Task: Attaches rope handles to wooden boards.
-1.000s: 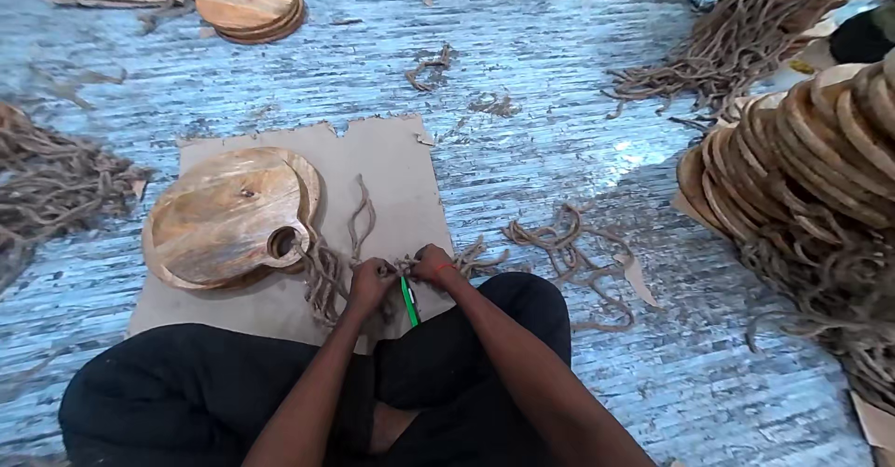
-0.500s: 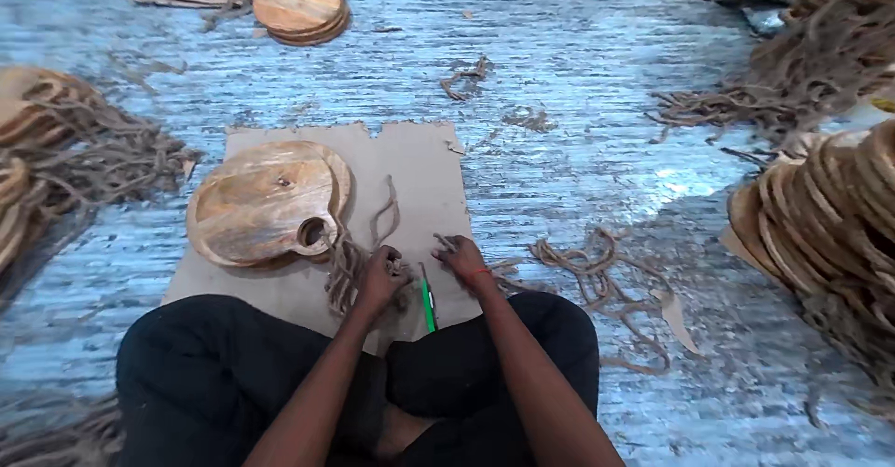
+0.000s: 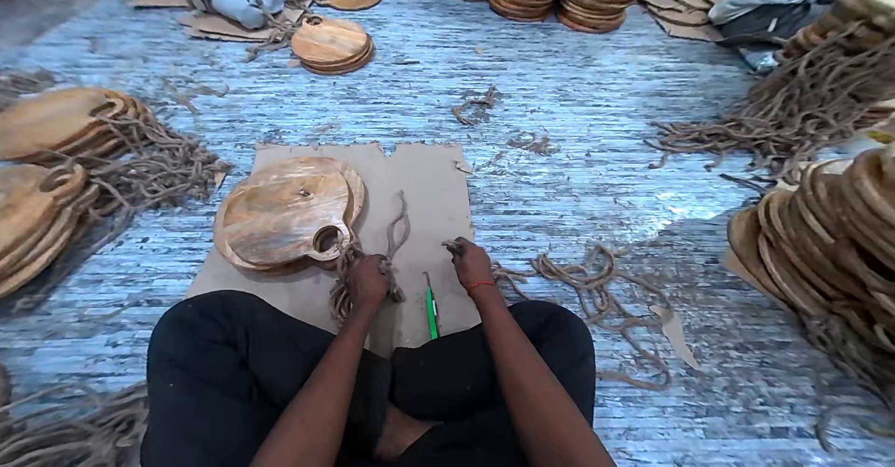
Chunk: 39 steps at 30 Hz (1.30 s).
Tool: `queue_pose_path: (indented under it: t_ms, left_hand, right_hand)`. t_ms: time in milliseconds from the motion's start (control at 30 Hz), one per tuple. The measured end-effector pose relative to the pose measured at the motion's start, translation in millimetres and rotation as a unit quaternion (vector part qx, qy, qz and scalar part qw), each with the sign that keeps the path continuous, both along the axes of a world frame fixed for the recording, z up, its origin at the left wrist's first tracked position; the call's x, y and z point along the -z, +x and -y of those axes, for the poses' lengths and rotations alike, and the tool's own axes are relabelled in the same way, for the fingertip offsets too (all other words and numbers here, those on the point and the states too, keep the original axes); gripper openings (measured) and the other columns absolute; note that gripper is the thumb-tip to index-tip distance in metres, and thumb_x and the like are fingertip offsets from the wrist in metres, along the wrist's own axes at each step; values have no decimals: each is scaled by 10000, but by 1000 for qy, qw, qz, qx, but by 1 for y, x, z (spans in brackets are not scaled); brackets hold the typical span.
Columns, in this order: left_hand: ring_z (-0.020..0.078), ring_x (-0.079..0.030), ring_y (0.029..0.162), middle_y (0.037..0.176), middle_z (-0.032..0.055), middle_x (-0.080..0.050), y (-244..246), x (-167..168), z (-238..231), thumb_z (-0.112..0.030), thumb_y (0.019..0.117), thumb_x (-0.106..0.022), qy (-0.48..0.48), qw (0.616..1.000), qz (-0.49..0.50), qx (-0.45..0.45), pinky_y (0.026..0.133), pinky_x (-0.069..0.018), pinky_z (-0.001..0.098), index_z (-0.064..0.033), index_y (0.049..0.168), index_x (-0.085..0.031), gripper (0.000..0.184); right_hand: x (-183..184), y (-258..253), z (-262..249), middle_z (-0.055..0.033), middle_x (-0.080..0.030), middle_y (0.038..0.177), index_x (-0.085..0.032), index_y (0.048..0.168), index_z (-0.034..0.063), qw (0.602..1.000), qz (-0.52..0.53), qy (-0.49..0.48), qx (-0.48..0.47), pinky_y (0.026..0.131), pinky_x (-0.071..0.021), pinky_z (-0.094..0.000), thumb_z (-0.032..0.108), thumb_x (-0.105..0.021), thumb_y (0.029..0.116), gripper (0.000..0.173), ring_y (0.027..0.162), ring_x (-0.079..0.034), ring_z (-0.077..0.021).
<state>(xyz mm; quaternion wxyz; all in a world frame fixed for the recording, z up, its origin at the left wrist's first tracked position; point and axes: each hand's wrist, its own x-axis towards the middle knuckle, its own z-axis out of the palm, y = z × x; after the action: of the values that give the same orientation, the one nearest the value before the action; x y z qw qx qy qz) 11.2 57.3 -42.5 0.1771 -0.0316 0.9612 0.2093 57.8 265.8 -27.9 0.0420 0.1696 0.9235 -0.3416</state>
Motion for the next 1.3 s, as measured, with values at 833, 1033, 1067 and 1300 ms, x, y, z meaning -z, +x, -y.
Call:
queue_pose_path:
  t_ms: [833, 1033, 1067, 1300]
  left_hand:
    - [185, -694, 838, 1158, 142, -701, 17, 11, -9, -21, 1012, -599, 419, 903, 91, -40, 778, -586, 364, -54, 1304, -653, 299]
    - [191, -670, 786, 909, 130, -697, 19, 18, -12, -54, 909, -769, 380, 917, 113, -40, 764, -571, 378, 1, 1081, -695, 195]
    - [197, -679, 809, 919, 132, -700, 18, 17, -11, -63, 884, -798, 369, 922, 113, -29, 789, -580, 391, -3, 1077, -696, 226]
    - [222, -683, 855, 994, 127, -709, 18, 14, -16, -199, 940, -762, 275, 955, 111, 13, 845, -566, 453, -79, 1192, -714, 283]
  right_hand:
    - [31, -16, -11, -195, -731, 1042, -745, 1089, 4, 965, 100, -185, -154, 902, -536, -539, 149, -844, 866, 284, 969, -693, -318]
    - [30, -16, -12, -185, -736, 1051, -761, 1094, 38, 966, 155, -148, -147, 920, -523, -544, 204, -829, 890, 271, 994, -690, -319]
    - [32, -16, -13, -186, -735, 1051, -761, 1092, 37, 966, 157, -149, -143, 916, -522, -543, 207, -826, 893, 269, 993, -689, -318]
    - [28, -16, -8, -174, -729, 1119, -749, 1148, 53, 964, 178, -154, -125, 974, -511, -527, 236, -787, 934, 285, 1064, -681, -300]
